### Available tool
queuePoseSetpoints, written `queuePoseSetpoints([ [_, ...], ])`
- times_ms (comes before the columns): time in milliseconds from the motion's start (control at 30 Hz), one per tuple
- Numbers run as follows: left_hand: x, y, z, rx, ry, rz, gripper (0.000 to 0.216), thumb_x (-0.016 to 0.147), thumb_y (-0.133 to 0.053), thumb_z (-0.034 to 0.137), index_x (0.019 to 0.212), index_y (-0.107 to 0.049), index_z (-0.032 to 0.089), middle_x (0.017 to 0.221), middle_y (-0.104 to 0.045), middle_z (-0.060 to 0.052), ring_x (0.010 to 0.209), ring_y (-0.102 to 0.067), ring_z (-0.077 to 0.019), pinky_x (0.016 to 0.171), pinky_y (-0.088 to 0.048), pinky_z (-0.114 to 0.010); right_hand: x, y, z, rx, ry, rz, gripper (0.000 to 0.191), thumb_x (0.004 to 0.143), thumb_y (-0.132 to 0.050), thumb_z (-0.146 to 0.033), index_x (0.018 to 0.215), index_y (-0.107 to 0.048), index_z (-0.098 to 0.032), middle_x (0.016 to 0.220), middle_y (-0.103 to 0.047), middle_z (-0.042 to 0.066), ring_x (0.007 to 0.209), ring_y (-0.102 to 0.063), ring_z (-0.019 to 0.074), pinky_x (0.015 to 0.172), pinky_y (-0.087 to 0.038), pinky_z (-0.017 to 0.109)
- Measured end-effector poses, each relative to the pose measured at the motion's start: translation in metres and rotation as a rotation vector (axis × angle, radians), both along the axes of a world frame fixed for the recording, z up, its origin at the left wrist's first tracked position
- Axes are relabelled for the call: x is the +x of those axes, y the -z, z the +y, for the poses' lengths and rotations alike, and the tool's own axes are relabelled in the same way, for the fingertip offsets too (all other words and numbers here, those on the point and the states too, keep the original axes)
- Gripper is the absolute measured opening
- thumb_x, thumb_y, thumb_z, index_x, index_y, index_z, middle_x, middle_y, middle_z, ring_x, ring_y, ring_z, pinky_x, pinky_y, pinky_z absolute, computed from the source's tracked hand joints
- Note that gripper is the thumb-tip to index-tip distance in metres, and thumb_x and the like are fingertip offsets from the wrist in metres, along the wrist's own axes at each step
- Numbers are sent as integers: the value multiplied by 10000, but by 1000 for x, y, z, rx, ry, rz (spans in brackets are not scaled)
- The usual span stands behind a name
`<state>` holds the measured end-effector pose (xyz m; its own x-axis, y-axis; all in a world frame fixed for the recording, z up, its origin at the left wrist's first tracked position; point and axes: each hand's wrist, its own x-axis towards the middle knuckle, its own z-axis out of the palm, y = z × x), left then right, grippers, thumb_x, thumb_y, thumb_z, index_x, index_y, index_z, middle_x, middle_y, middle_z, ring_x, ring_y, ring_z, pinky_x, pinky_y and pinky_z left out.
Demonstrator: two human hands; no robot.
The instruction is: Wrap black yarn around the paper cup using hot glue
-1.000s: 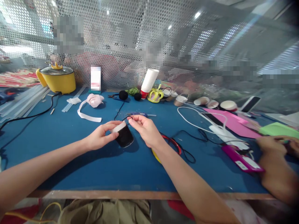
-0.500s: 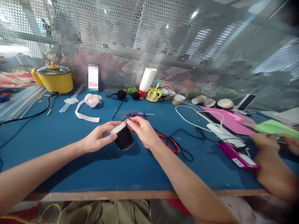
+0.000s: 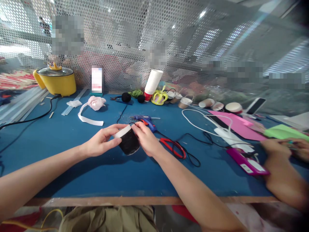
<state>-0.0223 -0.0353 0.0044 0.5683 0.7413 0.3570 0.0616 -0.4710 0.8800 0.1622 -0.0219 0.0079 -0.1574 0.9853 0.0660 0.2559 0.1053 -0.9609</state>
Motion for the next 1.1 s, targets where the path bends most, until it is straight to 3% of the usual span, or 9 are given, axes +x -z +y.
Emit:
queuePoseSetpoints([
  [333, 5, 1, 0, -34, -25, -13, 286, 742, -600, 298, 992, -586, 158, 1265, -478, -117, 1166, -450, -257, 1016, -320, -389, -3, 3, -1, 155, 75, -125, 177, 833, -390, -380, 775, -433, -219, 688, -496, -4, 693, -506, 157, 617, -412, 276],
  [667, 9, 2, -5, -13, -152, 54, 171, 726, -603, 299, 771, -545, 145, 1168, -542, -129, 1128, -475, -255, 975, -353, -388, -12, 4, -16, 535, 76, -437, 108, 867, -341, -295, 851, -397, -203, 822, -518, 64, 771, -526, 184, 715, -422, 337],
  [800, 10, 3, -6, -12, -182, 52, 231, 720, -614, 296, 882, -530, 154, 1139, -555, -111, 1124, -475, -245, 966, -356, -381, -12, 5, -16, 578, 76, -481, 119, 870, -330, -279, 847, -405, -190, 820, -505, 74, 764, -526, 186, 703, -422, 331],
  [900, 9, 5, -3, 10, -247, -67, 266, 759, -579, 284, 986, -504, 167, 1106, -559, -90, 1078, -499, -208, 948, -369, -356, -11, 4, -16, 596, 83, -503, 117, 874, -326, -278, 854, -401, -190, 815, -502, 70, 746, -521, 182, 683, -422, 327],
  [1000, 8, 5, 1, 50, -376, -222, 116, 793, -529, 254, 870, -530, 167, 950, -580, -52, 940, -534, -157, 859, -410, -294, -10, 4, -15, 632, 102, -538, 98, 875, -337, -275, 840, -386, -199, 806, -496, 62, 734, -514, 178, 671, -423, 322],
  [1100, 7, 5, 4, 9, -467, -247, 92, 771, -547, 249, 738, -525, 166, 751, -559, -4, 734, -518, -117, 702, -423, -243, -10, 5, -14, 675, 103, -567, 92, 875, -339, -266, 826, -375, -197, 807, -494, 69, 731, -512, 180, 662, -429, 321],
])
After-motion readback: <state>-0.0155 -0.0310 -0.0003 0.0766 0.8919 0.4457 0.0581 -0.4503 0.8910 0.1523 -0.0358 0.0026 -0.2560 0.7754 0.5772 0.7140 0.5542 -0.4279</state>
